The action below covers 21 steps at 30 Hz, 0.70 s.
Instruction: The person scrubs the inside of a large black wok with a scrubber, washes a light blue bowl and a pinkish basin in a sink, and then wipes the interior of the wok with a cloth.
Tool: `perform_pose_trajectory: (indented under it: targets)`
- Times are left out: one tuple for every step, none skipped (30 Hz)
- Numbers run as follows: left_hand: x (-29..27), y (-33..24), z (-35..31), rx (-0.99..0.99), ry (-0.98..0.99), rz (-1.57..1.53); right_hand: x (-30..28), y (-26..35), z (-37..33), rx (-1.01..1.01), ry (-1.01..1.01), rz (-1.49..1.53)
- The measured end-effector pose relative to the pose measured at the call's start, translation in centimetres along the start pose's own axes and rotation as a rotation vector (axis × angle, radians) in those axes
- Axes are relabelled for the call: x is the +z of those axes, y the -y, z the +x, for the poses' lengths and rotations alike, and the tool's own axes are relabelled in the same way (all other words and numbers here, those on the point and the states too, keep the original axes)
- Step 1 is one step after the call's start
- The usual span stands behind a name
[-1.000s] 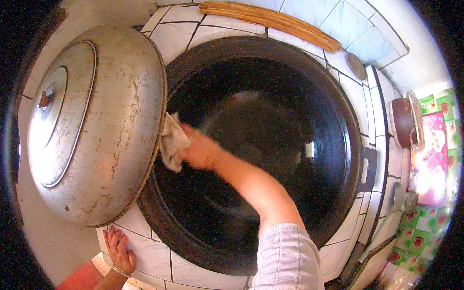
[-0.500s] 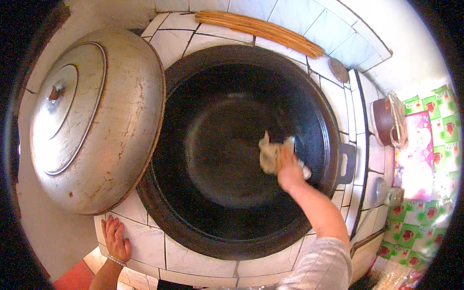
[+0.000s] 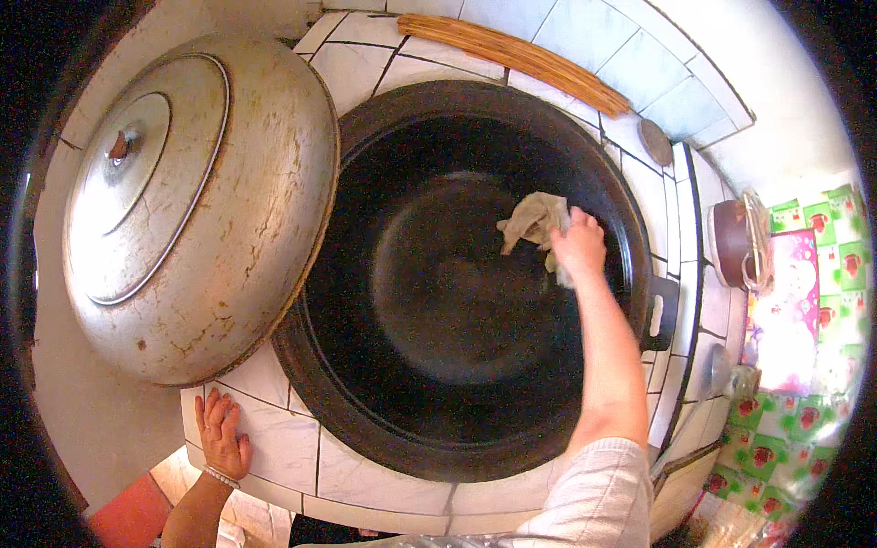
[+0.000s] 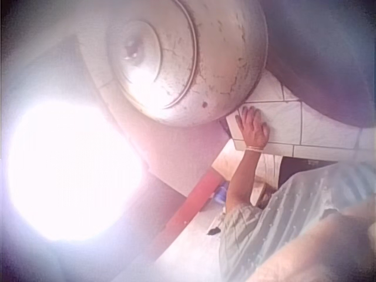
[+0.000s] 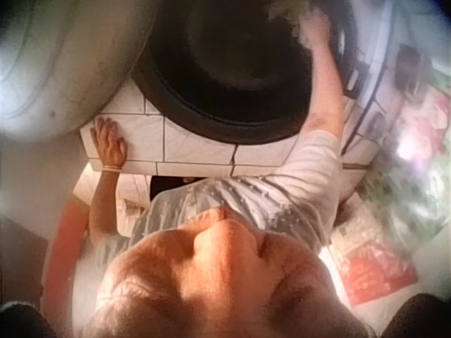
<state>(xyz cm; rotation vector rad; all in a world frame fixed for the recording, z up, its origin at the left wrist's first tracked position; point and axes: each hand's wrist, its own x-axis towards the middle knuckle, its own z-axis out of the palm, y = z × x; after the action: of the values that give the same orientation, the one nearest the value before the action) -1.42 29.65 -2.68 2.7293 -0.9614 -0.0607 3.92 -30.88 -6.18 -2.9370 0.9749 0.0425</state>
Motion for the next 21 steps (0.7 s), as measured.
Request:
perform_pose_trajectory:
  targets:
    - [0.1, 0.1, -0.1, 0.003, -0.002, 0.005, 1.9, 1.2, -0.4, 0.014, -0.068, 0.044]
    - [0.2, 0.2, -0.2, 0.004, -0.005, 0.011, 3.4, 2.7, -0.7, 0.040, 0.040, 0.029]
    - [0.1, 0.3, -0.5, 0.002, -0.001, 0.013, 5.5, 4.2, -1.2, 0.064, 0.156, 0.013]
    - [0.3, 0.4, -0.3, 0.013, -0.004, 0.006, 9.1, 4.4, -1.9, 0.154, 0.099, -0.044]
    - [0.3, 0.4, -0.5, 0.004, -0.005, 0.014, 9.9, 6.9, -2.5, 0.231, 0.090, -0.043]
    - [0.3, 0.4, -0.5, 0.004, -0.007, 0.017, 10.7, 8.0, -2.3, 0.218, 0.035, 0.017]
    - [0.3, 0.4, -0.2, 0.012, -0.006, 0.012, 10.9, 8.8, -1.8, 0.215, -0.019, 0.070]
    - [0.4, 0.3, -0.1, 0.022, -0.005, 0.007, 11.4, 10.3, -1.1, 0.206, 0.022, 0.147]
    - [0.4, 0.2, -0.2, 0.020, 0.005, 0.012, 11.6, 12.5, -1.0, 0.195, 0.060, 0.223]
    - [0.5, 0.1, -0.1, 0.017, 0.006, 0.020, 12.5, 14.9, -2.0, 0.112, -0.019, 0.224]
    - [0.4, 0.1, 0.1, 0.023, 0.004, 0.026, 13.1, 16.9, -3.2, 0.035, -0.104, 0.222]
    - [0.3, 0.2, 0.2, 0.030, -0.002, 0.020, 12.9, 18.4, -4.8, -0.067, -0.054, 0.268]
    - [0.2, 0.2, 0.2, 0.030, -0.010, 0.015, 12.5, 19.5, -6.7, -0.174, -0.001, 0.312]
    - [0.2, 0.0, 0.3, 0.039, -0.018, -0.003, 12.6, 19.7, -8.9, -0.321, -0.011, 0.363]
    - [0.3, -0.2, 0.1, 0.024, -0.017, 0.001, 12.6, 19.5, -11.1, -0.474, -0.020, 0.416]
    - [0.3, -0.1, -0.1, 0.009, -0.018, 0.008, 11.6, 18.8, -13.4, -0.599, 0.049, 0.287]
    - [0.2, -0.1, -0.2, -0.002, -0.015, 0.017, 10.6, 18.2, -15.3, -0.715, 0.120, 0.158]
    - [0.2, -0.1, -0.2, 0.003, -0.011, 0.012, 10.3, 17.1, -16.2, -0.751, 0.168, 0.201]
    - [0.2, -0.1, -0.2, 0.004, -0.007, 0.011, 10.2, 15.6, -16.5, -0.791, 0.218, 0.247]
    - [0.2, -0.1, -0.1, 0.003, -0.003, 0.009, 9.9, 14.1, -16.5, -0.833, 0.268, 0.293]
    - [0.1, -0.2, -0.1, 0.011, -0.014, 0.010, 8.2, 13.3, -15.3, -0.725, 0.343, 0.324]
